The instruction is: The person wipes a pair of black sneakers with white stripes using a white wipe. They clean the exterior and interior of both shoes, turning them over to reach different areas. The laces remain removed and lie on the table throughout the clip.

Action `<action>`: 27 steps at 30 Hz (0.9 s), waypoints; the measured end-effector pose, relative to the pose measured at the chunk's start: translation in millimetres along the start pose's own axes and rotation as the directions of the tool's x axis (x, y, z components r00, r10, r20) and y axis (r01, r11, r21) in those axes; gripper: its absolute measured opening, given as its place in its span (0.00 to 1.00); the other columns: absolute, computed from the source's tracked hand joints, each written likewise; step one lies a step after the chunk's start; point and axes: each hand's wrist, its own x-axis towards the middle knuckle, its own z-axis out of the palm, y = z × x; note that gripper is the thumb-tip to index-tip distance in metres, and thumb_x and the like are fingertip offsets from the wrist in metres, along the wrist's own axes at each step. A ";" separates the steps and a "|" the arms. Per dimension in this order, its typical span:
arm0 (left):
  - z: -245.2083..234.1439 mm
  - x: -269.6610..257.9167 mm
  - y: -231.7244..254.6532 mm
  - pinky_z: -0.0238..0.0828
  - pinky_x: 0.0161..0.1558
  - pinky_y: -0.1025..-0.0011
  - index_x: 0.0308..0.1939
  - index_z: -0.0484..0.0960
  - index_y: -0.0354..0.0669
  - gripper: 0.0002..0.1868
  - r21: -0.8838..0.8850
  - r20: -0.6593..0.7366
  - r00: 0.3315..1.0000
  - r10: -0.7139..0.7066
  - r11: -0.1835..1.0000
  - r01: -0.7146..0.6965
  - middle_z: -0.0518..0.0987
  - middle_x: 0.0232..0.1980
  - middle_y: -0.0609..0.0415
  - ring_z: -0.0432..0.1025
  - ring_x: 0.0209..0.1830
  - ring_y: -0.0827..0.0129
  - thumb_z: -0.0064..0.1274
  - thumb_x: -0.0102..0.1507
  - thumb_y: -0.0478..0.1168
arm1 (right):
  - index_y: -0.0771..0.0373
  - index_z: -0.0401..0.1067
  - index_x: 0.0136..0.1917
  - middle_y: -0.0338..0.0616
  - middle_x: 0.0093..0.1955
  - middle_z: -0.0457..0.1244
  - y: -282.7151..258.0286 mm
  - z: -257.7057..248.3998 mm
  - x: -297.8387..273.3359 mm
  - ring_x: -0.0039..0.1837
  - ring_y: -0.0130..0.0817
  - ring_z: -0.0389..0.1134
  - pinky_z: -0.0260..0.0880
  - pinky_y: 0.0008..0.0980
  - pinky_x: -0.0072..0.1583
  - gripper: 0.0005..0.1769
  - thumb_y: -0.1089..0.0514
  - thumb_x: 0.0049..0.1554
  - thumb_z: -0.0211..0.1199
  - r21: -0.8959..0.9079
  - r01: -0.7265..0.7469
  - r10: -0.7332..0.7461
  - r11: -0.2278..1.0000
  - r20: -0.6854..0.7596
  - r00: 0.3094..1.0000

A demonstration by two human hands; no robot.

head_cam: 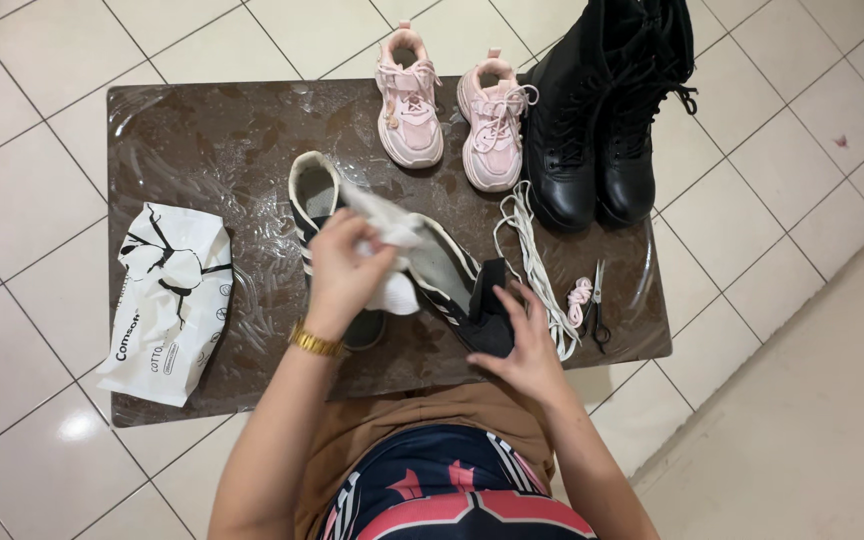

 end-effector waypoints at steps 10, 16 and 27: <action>121.3 -29.2 -36.9 0.62 0.72 0.54 0.73 0.67 0.40 0.40 -0.049 -0.269 0.947 0.177 0.979 -0.197 0.60 0.79 0.35 0.57 0.77 0.42 0.41 0.56 0.18 | 0.55 0.54 0.80 0.60 0.75 0.53 7.2 43.2 -5.7 0.75 0.58 0.57 0.53 0.52 0.74 0.61 0.54 0.38 0.82 -0.022 -0.079 0.075 0.997 -0.144 0.987; 141.7 -81.2 -26.6 0.59 0.74 0.57 0.79 0.58 0.42 0.44 -0.271 -0.137 0.972 0.191 0.937 -0.222 0.54 0.82 0.34 0.53 0.82 0.43 0.35 0.57 0.18 | 0.56 0.53 0.81 0.59 0.72 0.55 8.1 38.5 8.7 0.74 0.52 0.59 0.61 0.43 0.71 0.61 0.57 0.39 0.80 0.152 -0.146 0.164 0.978 -0.113 0.980; 125.0 -54.7 -26.3 0.62 0.75 0.57 0.74 0.68 0.40 0.38 -0.258 -0.241 0.956 0.168 0.938 -0.230 0.69 0.76 0.42 0.63 0.78 0.46 0.36 0.58 0.20 | 0.57 0.53 0.81 0.53 0.66 0.61 24.1 24.5 21.4 0.69 0.44 0.64 0.64 0.37 0.69 0.61 0.57 0.40 0.79 0.385 -0.202 0.232 0.900 -0.032 0.972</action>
